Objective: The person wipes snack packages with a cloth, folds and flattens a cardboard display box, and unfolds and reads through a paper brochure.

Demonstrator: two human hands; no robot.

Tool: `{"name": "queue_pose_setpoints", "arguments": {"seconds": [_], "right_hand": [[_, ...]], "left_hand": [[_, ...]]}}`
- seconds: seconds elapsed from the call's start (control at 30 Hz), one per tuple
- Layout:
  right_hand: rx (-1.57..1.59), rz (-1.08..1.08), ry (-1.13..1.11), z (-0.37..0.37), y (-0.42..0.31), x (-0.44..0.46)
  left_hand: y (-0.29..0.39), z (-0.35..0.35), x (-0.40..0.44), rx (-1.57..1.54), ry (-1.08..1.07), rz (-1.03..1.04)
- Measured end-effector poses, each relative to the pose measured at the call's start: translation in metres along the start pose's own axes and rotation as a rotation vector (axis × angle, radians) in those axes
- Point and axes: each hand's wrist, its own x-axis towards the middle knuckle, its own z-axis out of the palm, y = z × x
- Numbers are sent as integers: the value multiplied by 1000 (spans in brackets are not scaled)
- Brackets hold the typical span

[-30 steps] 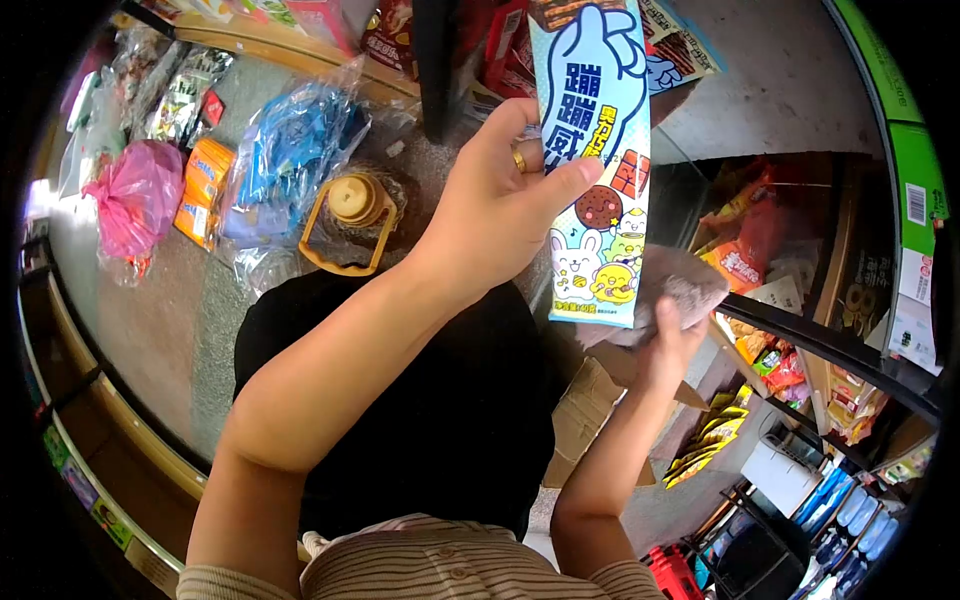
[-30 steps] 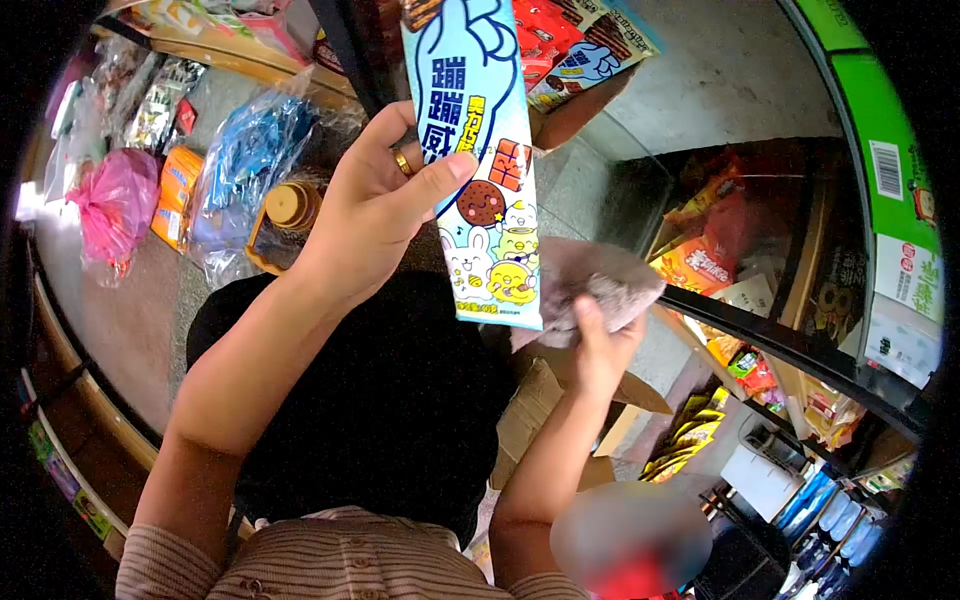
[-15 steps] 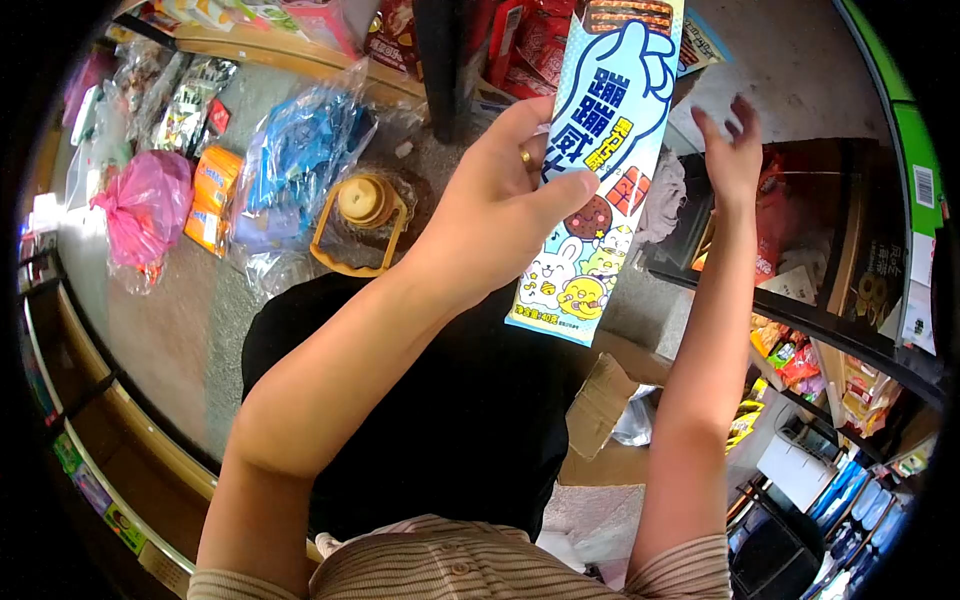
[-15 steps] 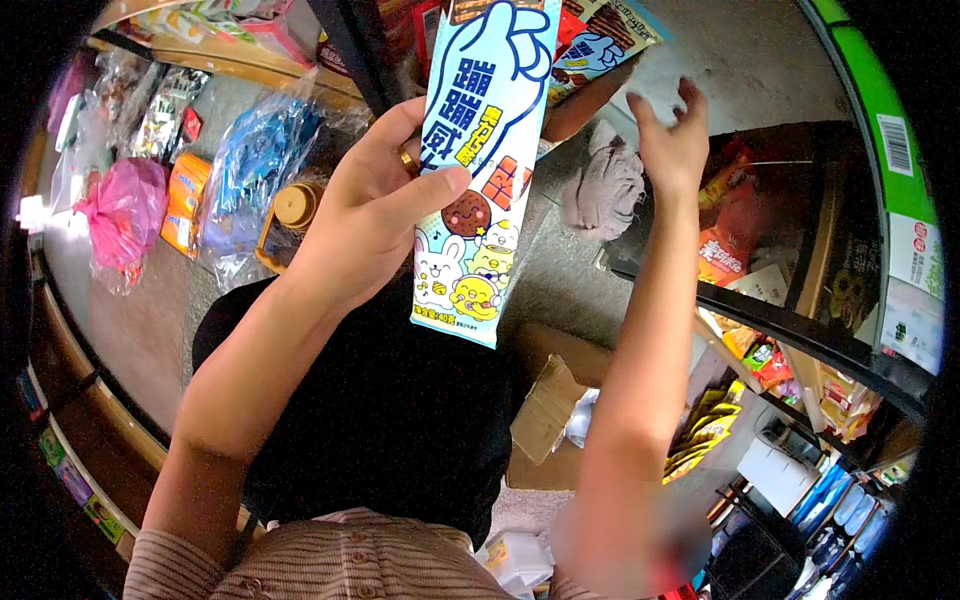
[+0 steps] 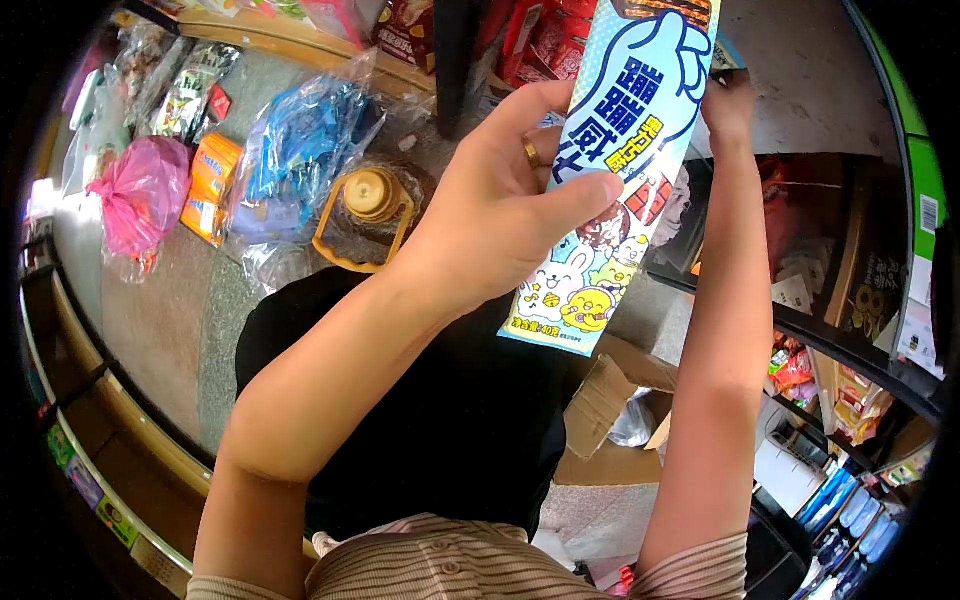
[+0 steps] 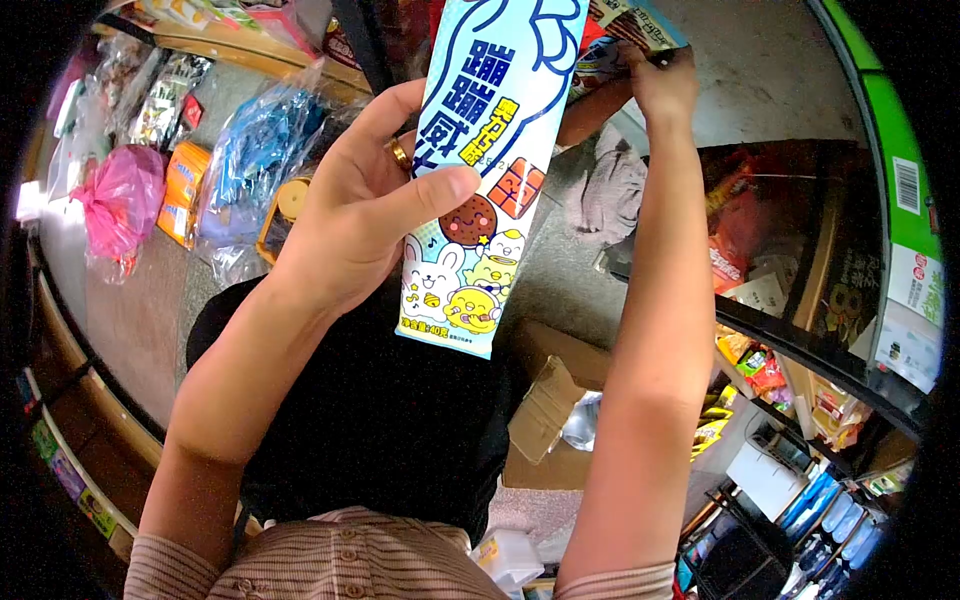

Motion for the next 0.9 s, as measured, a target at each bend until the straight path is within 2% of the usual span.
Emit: {"name": "queue_pose_setpoints", "arguments": {"seconds": [0.07, 0.17, 0.23, 0.27, 0.33, 0.4, 0.5, 0.57, 0.6, 0.63, 0.67, 0.7, 0.73, 0.8, 0.83, 0.87, 0.9], "right_hand": [[91, -29, 18, 1, 8, 2], [28, -37, 79, 0, 0, 0], [-62, -86, 146, -2, 4, 2], [-87, -76, 150, -1, 12, 4], [-83, 20, 169, -7, -8, -7], [26, -89, 261, -7, -3, -6], [104, -43, 240, -20, 0, -4], [-69, -234, 266, -46, -23, -8], [-184, -124, 388, -61, -53, -23], [-82, -90, 476, -73, -79, -36], [192, -122, 491, -86, -89, -44], [288, -72, 517, -99, -96, -52], [540, -6, 391, -108, -97, -60], [481, 256, 134, -105, -100, -73], [600, 253, -2, -90, -103, -83], [714, 248, -142, -70, -109, -93], [796, 235, -293, -52, -120, -101]], "left_hand": [[1, -1, 0, 9, 0, -11], [-1, -4, 2, 41, 23, 2], [0, -8, 3, 229, 152, -28], [-3, -8, 3, 257, 197, 35], [-2, -9, 3, 322, 280, 5], [2, -10, 2, 377, 257, -9], [1, -9, 2, 381, 224, 41], [-1, -17, 4, 651, 155, 40], [-1, -17, 3, 662, 146, 44], [0, -16, 2, 762, 171, 83], [0, -15, 0, 861, 197, 122], [-1, -15, 0, 870, 191, 133], [-3, -16, 0, 898, 160, 172], [-4, -14, 1, 951, 96, 251], [0, -11, -1, 1015, 50, 234], [-4, -13, 0, 1079, -22, 351], [-4, -10, -1, 1130, -43, 297]]}}
